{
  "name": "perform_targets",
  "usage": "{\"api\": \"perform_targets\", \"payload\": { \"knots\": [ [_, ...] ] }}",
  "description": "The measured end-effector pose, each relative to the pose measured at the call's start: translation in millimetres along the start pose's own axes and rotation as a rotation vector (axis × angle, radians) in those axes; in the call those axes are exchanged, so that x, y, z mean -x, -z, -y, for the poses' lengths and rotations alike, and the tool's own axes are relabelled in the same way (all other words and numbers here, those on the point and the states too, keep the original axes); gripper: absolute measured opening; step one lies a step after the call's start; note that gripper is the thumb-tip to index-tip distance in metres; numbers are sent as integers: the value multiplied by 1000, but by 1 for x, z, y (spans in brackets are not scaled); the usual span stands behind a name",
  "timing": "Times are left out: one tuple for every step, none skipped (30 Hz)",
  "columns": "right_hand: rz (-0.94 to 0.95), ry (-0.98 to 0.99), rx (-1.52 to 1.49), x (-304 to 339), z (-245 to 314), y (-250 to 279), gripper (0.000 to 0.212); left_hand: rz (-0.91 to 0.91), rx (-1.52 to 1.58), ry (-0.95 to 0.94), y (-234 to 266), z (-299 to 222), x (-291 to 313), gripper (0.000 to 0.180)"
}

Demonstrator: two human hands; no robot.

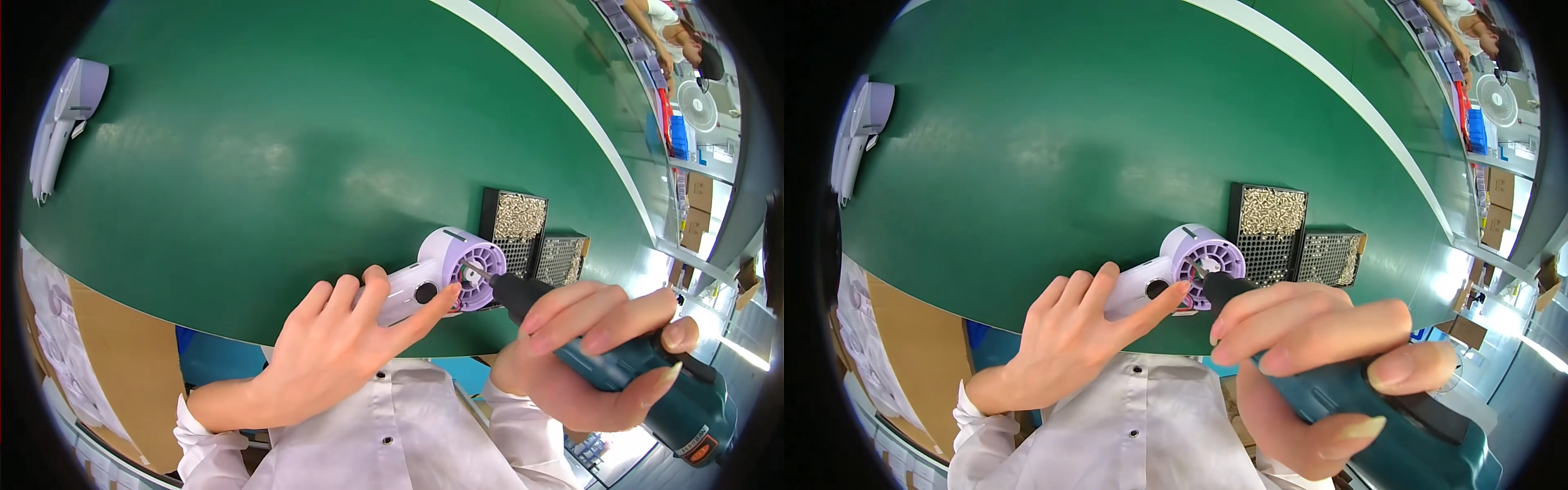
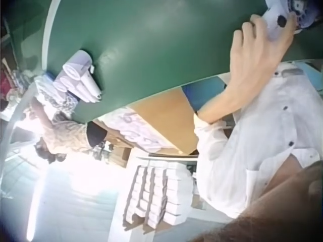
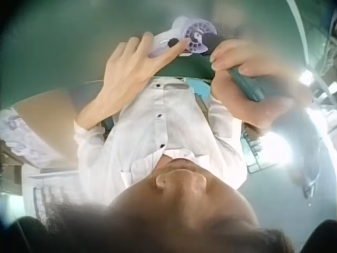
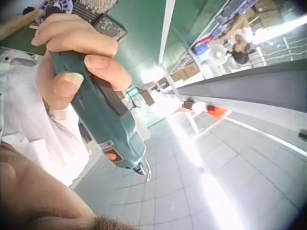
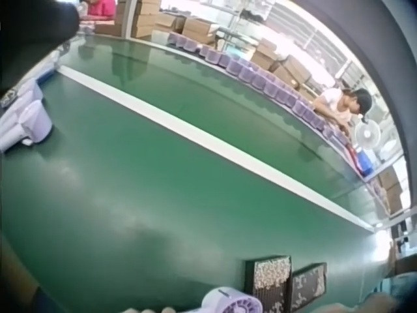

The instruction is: The person organizes handheld fan casings on a table, fits casing pieces together, and secures fan components with screws using an electric screwdriver.

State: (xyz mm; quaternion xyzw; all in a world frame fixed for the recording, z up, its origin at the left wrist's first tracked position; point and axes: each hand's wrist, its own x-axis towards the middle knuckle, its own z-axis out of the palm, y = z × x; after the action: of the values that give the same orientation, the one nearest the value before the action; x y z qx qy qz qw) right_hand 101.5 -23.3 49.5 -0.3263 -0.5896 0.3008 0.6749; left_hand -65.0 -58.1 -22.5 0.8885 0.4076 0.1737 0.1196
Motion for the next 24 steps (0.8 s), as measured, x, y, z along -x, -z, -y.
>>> {"api": "perform_targets", "payload": {
  "knots": [
    [9, -35, 35, 1, -1, -2, 29, 12, 10, -4, 0, 0, 0, 69],
    [17, -70, 71, 1, -2, -3, 27, 25, 21, -9, 0, 1, -1, 69],
    [35, -113, 109, 2, -6, -7, 23, 25, 20, 0, 0, 1, 0, 69],
    [40, -117, 104, 3, -8, -7, 23, 10, 33, 9, -1, 1, 0, 68],
    [63, -116, 130, 4, -8, -7, 22, -4, 45, 19, -1, 0, 0, 66],
    [84, -116, 161, 5, -8, -6, 22, -3, 48, 24, -2, 0, 0, 66],
    [127, -125, 171, 4, -8, -6, 21, -10, 62, 22, -2, 0, 0, 66],
    [131, -129, 170, 5, -8, -8, 21, -17, 75, 20, -1, 0, 1, 66],
    [124, -135, 167, 6, -8, -8, 21, -18, 74, 23, -1, 0, 1, 66],
    [116, -140, 165, 6, -9, -8, 21, -11, 75, 22, -1, 0, 1, 66],
    [119, -139, 162, 6, -10, -7, 21, -3, 77, 22, -1, 0, 1, 66],
    [131, -142, 142, 5, -11, -5, 21, -5, 74, 22, -1, 0, 1, 66],
    [143, -144, 121, 5, -12, -4, 21, -6, 71, 21, -1, -1, 0, 66],
    [143, -142, 119, 5, -12, -5, 21, -6, 67, 19, 0, -1, 0, 66],
    [99, -158, 106, 6, -11, -8, 22, -6, 66, 15, 0, -1, 0, 66],
    [55, -174, 92, 6, -10, -9, 22, -9, 75, 17, 0, -1, 0, 65],
    [46, -168, 116, 7, -10, -9, 23, -12, 85, 18, 0, 0, 0, 65],
    [101, -111, 95, 4, -7, -6, 25, -10, 89, 9, 1, 0, 0, 65],
    [156, -54, 74, 1, -3, -1, 27, 9, 60, 0, 3, 0, 0, 67],
    [118, 58, 5, 2, -1, 3, 32, 29, 31, -9, 3, 1, 0, 69],
    [103, 107, -39, 0, 8, 10, 35, -1, 28, -10, 1, 1, 0, 70],
    [84, 104, -24, -1, 16, 19, 34, 5, 34, -16, 1, 0, 0, 70],
    [16, 74, -40, 5, 22, 29, 33, 11, 45, 4, 2, -2, 0, 69],
    [-51, 52, -55, 13, 23, 41, 33, 12, 53, 21, 2, -2, -2, 69]
  ]
}}
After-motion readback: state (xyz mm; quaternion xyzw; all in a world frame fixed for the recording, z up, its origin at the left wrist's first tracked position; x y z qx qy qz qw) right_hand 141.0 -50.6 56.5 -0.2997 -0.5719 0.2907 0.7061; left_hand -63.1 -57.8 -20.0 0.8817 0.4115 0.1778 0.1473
